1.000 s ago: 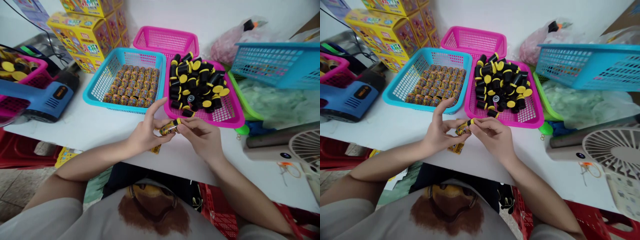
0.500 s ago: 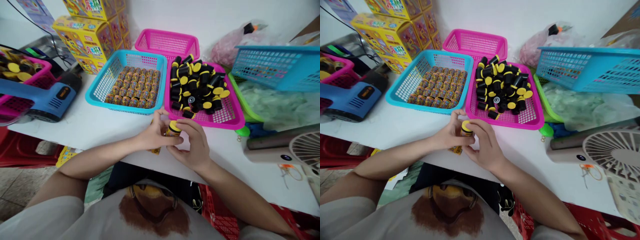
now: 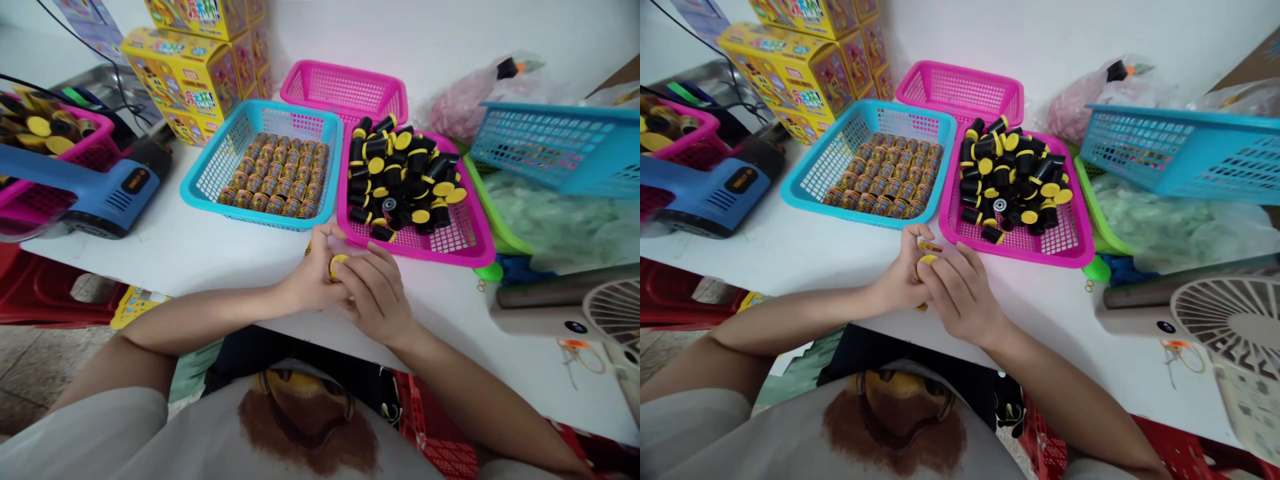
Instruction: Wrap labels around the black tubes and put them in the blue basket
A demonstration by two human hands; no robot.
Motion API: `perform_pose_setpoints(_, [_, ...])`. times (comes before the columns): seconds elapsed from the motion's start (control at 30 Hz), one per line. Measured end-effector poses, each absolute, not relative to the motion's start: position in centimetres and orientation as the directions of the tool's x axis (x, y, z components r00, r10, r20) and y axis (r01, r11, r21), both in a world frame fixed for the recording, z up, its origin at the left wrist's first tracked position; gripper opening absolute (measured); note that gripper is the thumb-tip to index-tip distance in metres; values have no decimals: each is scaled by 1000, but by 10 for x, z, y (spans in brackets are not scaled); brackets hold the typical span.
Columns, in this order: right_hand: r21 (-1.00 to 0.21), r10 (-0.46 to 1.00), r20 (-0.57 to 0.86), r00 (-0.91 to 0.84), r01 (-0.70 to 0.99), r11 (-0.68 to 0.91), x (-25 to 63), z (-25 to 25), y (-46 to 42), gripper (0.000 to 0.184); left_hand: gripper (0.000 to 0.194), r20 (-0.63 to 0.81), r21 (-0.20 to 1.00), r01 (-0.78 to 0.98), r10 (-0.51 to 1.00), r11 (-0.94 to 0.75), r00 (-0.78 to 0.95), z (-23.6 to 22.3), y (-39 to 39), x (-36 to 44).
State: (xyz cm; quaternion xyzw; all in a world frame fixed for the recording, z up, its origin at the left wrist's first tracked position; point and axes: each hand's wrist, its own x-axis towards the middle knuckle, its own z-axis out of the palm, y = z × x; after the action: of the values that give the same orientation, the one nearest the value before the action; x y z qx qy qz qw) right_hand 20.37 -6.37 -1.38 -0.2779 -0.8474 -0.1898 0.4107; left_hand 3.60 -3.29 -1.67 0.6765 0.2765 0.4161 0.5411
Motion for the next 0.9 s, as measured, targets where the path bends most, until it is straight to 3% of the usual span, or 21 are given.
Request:
perform_pose_setpoints(0.17, [72,268,819,-507,555,829,210,-10,-64,27,63,259,966,-198,705,-170,660,-9,-28,31])
perform_pose_setpoints(0.33, [49,272,823,-498,540,840,211,-6,-68,24,60,360,931,-336,502,-143,786,-11,-20,27])
perform_pose_setpoints(0.5, [27,254,821,-511,479,877,213,-8,-68,25,59,423,906,-371,418,-204,804,-14,-16,25])
perform_pose_setpoints(0.6, [-13,253,837,-485,444,896,215,-10,-61,32,61,461,862,-265,448,-432,766,1,-14,18])
perform_pose_setpoints(0.73, [-88,350,862,-367,570,817,229,-2,-42,71,31,470,720,40,530,-693,706,43,-6,-4])
perform_pose_setpoints(0.77, [-128,408,854,-323,630,766,237,2,-36,74,25,454,689,130,564,-713,690,55,0,-10])
perform_pose_setpoints(0.83, [-246,566,798,-206,746,619,258,10,-20,56,22,421,638,299,647,-710,636,77,21,-24])
perform_pose_setpoints(0.9, [-411,756,653,-34,823,392,281,16,-2,32,27,401,617,438,740,-654,539,94,56,-36])
